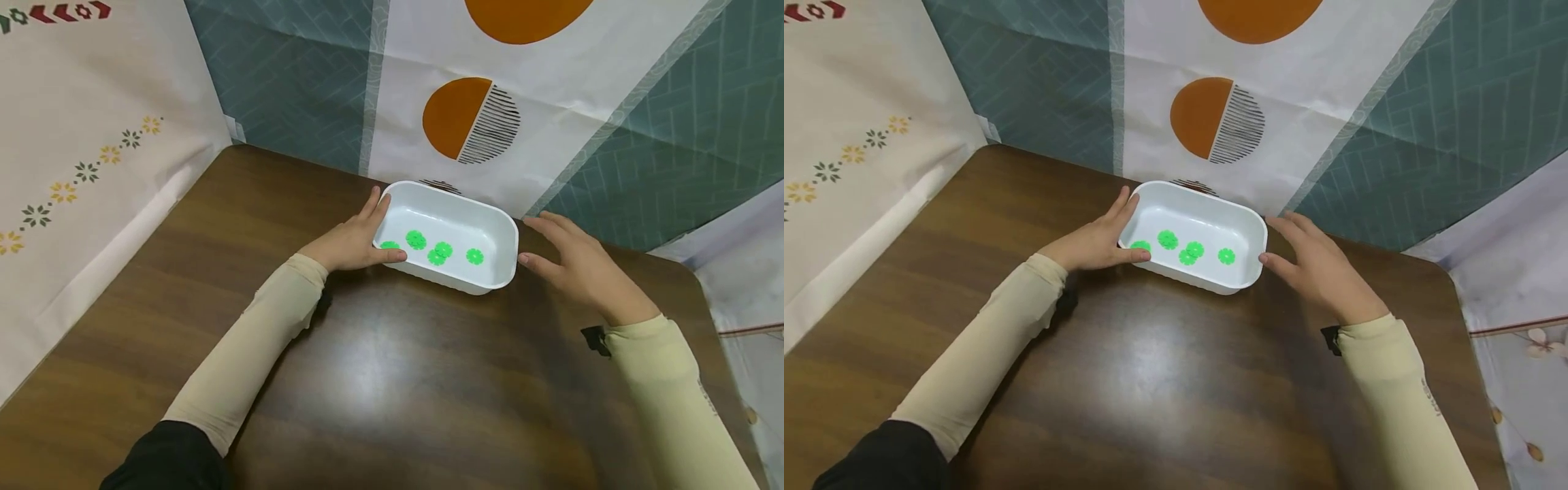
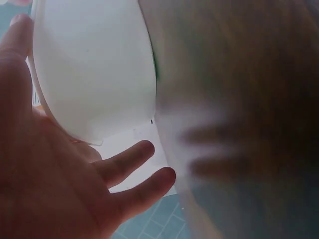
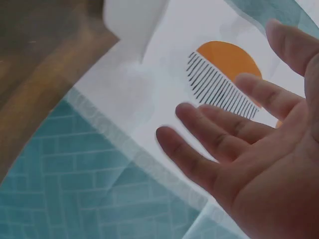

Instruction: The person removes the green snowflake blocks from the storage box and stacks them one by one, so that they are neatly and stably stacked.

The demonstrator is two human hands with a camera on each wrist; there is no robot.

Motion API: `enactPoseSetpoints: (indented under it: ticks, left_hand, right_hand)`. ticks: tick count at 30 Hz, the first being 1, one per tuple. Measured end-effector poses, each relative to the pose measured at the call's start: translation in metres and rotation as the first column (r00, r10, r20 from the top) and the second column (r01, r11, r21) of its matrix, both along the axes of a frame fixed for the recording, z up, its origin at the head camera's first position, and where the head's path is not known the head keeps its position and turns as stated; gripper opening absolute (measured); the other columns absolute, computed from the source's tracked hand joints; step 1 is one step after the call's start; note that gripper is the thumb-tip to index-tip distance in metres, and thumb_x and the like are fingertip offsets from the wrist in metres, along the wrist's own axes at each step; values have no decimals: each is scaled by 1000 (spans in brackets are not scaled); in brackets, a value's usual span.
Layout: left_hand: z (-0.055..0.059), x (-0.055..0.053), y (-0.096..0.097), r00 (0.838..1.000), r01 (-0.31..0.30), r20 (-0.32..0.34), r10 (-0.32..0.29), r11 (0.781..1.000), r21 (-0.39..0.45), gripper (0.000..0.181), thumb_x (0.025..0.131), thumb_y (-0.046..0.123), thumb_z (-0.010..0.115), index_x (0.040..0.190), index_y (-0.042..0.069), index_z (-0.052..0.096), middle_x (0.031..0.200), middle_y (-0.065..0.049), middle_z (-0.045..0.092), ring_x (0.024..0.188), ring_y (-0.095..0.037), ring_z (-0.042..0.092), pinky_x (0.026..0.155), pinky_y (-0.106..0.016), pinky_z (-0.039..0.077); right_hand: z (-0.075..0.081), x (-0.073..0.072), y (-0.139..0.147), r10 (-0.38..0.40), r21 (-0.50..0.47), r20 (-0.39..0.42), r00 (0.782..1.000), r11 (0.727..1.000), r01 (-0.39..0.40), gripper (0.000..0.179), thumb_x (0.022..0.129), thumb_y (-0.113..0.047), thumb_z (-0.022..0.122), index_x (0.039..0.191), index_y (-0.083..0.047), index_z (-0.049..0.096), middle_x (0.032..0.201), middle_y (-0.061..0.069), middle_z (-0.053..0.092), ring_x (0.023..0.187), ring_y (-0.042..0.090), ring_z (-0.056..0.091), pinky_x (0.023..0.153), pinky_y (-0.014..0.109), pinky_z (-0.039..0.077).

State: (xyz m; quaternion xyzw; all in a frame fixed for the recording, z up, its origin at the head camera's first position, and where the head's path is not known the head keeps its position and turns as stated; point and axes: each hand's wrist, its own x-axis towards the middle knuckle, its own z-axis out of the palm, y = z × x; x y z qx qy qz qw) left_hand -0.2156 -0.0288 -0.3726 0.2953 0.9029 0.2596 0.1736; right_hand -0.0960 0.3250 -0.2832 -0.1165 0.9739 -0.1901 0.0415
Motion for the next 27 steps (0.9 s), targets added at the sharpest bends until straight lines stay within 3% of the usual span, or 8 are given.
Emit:
enactPoseSetpoints:
  ticks: [3, 7, 13, 16, 20, 23, 27]
  left_hand:
    - [2, 0, 2, 1000, -3, 0, 3, 1000, 23, 121, 85, 75, 61, 162, 16, -12, 166, -2, -22, 146, -40, 30, 110, -53, 35]
    - [5, -2, 7, 1000, 5, 1, -6, 999, 48, 121, 85, 73, 63, 162, 14, -10, 167, -3, -19, 146, -37, 29, 111, -48, 35]
    - [4, -4, 9, 1000, 5, -9, -4, 997, 72, 120, 86, 70, 64, 163, 12, -7, 168, -6, -14, 146, -34, 31, 112, -44, 35]
    - [2, -3, 8, 1000, -6, 3, 6, 997, 78, 120, 85, 71, 65, 163, 14, -7, 168, -4, -15, 143, -33, 35, 110, -42, 37]
    - [-2, -1, 5, 999, -29, 28, 27, 996, 81, 120, 84, 72, 65, 163, 16, -6, 168, -2, -15, 139, -33, 42, 108, -42, 39]
    - [-4, 1, 3, 998, -45, 50, 41, 996, 81, 120, 84, 72, 66, 163, 17, -6, 168, -1, -15, 138, -33, 43, 108, -42, 39]
    - [-5, 2, 2, 997, -57, 62, 52, 996, 75, 120, 84, 72, 66, 163, 19, -7, 168, 2, -16, 136, -32, 45, 108, -42, 39]
  right_hand:
    - [7, -14, -8, 11, -40, -51, 999, 999, -13, 53, 98, -29, 69, 146, -10, 53, 145, 17, 50, 131, 40, 48, 101, 62, 39]
    - [15, -33, -23, 4, -110, -26, 1000, 994, -7, 44, 100, -30, 67, 139, -11, 61, 133, 14, 61, 111, 37, 63, 92, 56, 48]
    - [17, -70, -46, 52, -118, 52, 997, 992, -46, 36, 102, -28, 63, 133, -10, 64, 123, 12, 67, 106, 31, 64, 92, 49, 48]
    - [12, -88, -55, 77, -115, 77, 994, 991, -68, 34, 102, -26, 62, 130, -9, 66, 116, 14, 68, 106, 29, 61, 91, 48, 46]
    - [2, -108, -64, 86, -157, 159, 983, 986, -61, 32, 102, -27, 61, 127, -8, 66, 105, 14, 69, 95, 32, 63, 82, 43, 50]
    - [-10, -121, -71, 104, -206, 238, 966, 977, -54, 28, 102, -22, 60, 123, -5, 67, 97, 16, 68, 88, 35, 63, 75, 38, 53]
    - [-25, -135, -81, 119, -210, 309, 944, 976, -55, 26, 100, -18, 63, 120, -2, 67, 97, 21, 68, 89, 37, 64, 76, 38, 55]
